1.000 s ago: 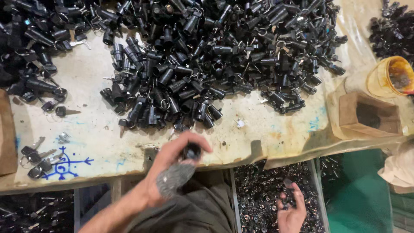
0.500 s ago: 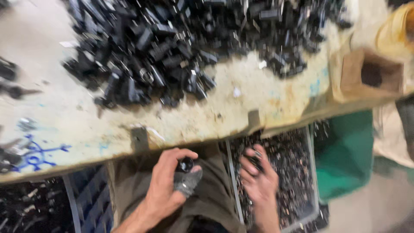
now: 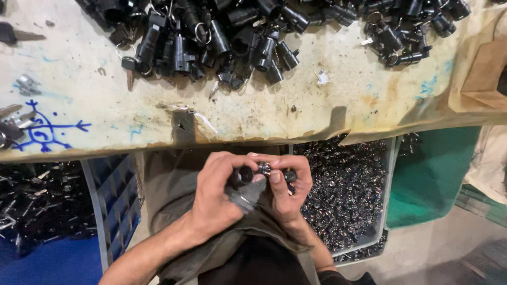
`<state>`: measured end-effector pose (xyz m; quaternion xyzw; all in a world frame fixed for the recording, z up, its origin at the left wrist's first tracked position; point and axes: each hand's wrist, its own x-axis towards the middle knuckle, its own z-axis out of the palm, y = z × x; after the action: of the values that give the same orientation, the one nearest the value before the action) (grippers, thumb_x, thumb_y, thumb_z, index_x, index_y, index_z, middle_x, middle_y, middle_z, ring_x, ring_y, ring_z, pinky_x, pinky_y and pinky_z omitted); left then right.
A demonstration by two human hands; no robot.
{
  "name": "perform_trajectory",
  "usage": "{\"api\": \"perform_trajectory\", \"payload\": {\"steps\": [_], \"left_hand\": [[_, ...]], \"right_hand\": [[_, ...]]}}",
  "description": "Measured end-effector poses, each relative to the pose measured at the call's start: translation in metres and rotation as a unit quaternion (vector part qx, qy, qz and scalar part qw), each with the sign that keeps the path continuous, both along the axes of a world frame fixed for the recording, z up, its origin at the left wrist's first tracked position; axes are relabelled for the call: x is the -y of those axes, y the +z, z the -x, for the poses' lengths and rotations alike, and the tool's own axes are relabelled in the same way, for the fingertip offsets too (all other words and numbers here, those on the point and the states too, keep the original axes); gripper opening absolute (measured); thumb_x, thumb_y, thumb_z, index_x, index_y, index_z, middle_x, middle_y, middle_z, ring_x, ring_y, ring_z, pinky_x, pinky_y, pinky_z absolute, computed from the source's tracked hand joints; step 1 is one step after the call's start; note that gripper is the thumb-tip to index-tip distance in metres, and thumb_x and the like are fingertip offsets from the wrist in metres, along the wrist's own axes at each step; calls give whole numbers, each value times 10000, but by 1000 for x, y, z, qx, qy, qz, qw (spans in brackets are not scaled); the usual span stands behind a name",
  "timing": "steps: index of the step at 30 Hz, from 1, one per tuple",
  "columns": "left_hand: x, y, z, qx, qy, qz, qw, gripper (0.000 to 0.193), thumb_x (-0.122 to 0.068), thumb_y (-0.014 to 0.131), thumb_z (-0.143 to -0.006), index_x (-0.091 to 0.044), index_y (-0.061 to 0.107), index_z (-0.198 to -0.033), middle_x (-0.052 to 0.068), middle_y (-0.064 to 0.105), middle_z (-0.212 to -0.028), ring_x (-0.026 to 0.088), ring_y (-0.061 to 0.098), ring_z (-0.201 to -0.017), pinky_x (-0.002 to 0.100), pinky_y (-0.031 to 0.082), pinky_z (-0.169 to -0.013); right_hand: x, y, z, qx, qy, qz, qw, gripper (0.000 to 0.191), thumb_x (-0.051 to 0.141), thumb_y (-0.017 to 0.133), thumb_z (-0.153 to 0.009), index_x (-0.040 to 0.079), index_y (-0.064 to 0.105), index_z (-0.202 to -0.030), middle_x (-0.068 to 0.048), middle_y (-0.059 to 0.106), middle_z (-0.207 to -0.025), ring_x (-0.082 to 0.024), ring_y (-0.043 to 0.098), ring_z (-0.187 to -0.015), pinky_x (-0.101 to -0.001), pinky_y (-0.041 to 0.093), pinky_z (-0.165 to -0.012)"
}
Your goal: The person repeatedly picks small black metal parts from a pile on a workbench, wipes each one with a gray cloth, and places it into a clear bin below. The process is continuous and repetitive throughout the clip.
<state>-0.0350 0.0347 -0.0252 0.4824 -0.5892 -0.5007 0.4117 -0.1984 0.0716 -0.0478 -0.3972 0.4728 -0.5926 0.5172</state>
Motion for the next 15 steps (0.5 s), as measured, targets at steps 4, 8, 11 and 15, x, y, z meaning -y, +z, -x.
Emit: {"api": "perform_trajectory", "payload": {"steps": [4, 8, 11, 15], "left_hand": [[-4, -10, -1, -262, -35, -194, 945, 191, -72, 768, -945, -50, 631, -1076, -17, 648, -998, 36, 567, -919, 209, 488, -805], [-5, -15, -4, -265, -58, -226, 936, 166, -73, 750, -951, -53, 634, -1069, -40, 662, -977, 18, 591, -893, 198, 507, -790], [-4, -12, -6, -214, -68, -179, 958, 170, -85, 759, -959, -47, 648, -1081, -20, 670, -933, 30, 580, -846, 215, 506, -753], [-1, -5, -8, -92, -73, -31, 993, 336, -87, 785, -873, -59, 623, -1166, 38, 705, -869, 112, 677, -737, 268, 549, -665]], "right_hand": [[5, -10, 14, -150, 41, 109, 982, 161, 142, 708, -1045, 24, 617, -1108, -248, 730, -1157, -270, 730, -1015, -346, 590, -915], [13, -16, 20, -192, 53, 197, 960, 176, 143, 754, -991, 21, 631, -1024, -251, 731, -1081, -201, 724, -851, -303, 584, -749], [11, -12, 16, -145, 22, 140, 979, 197, 208, 716, -1035, 30, 634, -1052, -183, 729, -1035, -215, 712, -856, -322, 589, -783], [6, 4, 11, -90, -12, 55, 994, 261, 259, 719, -1059, 13, 636, -1035, -137, 690, -999, -214, 686, -869, -317, 576, -779]]}}
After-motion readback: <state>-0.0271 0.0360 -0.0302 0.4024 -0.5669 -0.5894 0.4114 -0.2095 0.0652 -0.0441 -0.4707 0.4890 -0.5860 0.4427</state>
